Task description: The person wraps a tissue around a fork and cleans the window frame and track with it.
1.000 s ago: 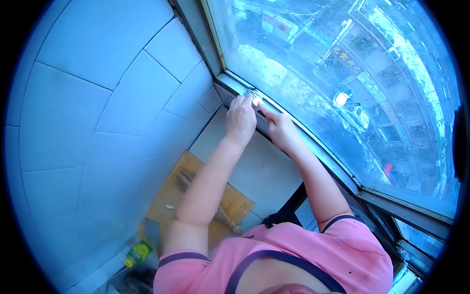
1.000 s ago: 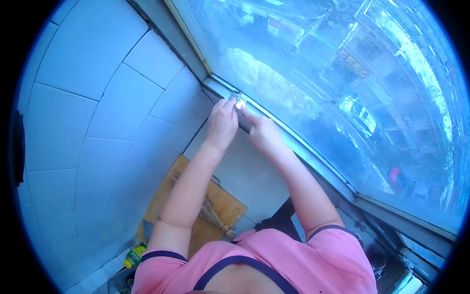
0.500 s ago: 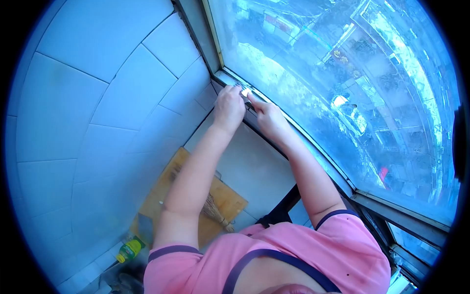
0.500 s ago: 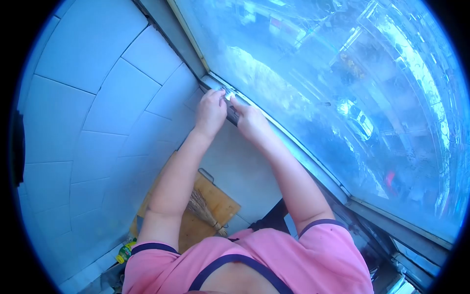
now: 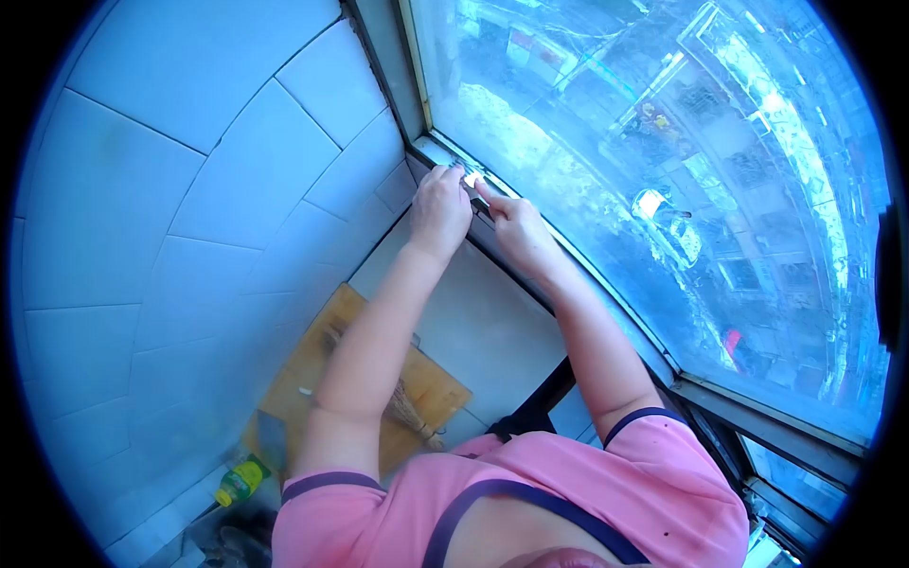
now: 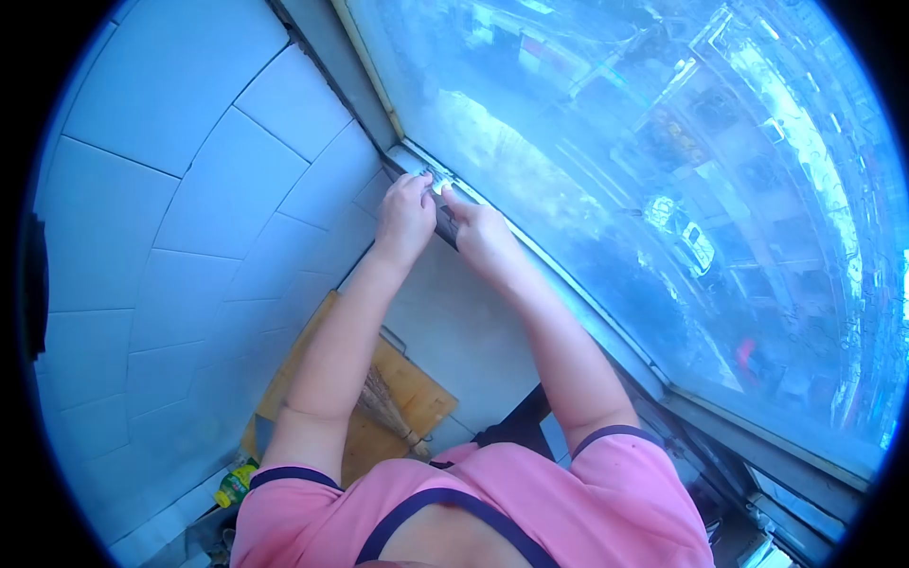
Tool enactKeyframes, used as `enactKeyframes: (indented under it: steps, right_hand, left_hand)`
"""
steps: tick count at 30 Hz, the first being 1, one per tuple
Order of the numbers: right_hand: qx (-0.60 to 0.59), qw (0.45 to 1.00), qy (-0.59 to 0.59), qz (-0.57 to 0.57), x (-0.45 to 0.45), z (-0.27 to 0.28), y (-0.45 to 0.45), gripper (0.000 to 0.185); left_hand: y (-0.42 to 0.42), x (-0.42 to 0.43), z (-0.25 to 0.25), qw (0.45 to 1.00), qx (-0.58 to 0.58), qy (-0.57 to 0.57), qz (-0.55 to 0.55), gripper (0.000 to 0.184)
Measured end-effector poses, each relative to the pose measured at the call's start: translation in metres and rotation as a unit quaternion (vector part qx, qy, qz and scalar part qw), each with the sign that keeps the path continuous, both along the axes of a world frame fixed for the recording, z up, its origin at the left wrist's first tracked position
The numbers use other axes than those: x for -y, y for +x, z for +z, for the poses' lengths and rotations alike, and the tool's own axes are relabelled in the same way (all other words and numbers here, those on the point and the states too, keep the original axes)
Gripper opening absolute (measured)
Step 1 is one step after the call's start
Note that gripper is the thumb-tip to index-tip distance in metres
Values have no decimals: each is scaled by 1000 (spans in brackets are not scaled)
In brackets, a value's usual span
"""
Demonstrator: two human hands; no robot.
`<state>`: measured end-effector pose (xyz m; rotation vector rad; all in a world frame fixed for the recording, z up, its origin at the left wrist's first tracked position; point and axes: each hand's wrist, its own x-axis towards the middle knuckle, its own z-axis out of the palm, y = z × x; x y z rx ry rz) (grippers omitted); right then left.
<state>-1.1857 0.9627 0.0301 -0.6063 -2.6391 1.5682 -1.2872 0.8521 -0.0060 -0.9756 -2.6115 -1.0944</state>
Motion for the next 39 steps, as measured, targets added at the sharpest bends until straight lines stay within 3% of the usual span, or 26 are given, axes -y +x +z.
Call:
enactKeyframes:
  steps: [3,8,12,15,21,27,30,33,39]
  right_hand:
    - [-61,998,-8,6,1,-11,1,43]
    - [39,999,-33,4,-1,6,-7,45]
    - [-15,1000,11,13,-4,-3,-4,46]
    - [43,999,0,19,-4,2,-1,45]
    - [-83,995,-38,-30,8,-26,1,42]
    - [-63,993,-86,-59,20,-27,-2,40]
    - [-90,989,-96,-70,22,-29,-3,40]
    - [-34,989,-121,-78,25,-27,-4,40]
    - [-130,985,-79,-83,26,-37,7,42]
  left_hand:
    - [10,2,1,1000,19,2,-13,20]
    - [0,1,-3,1000,2,4,-4,21]
    - [11,3,4,1000,24,-3,-7,21]
    - [6,2,-2,1000,15,1,-2,21]
    - [6,2,1,1000,6,-6,-6,21]
    - [0,4,-1,1000,-21,10,-2,22]
    - [8,7,6,999,19,-39,-22,25]
    - [6,8,1,999,17,-20,-20,25]
    - [10,10,1,1000,8,-15,-14,23]
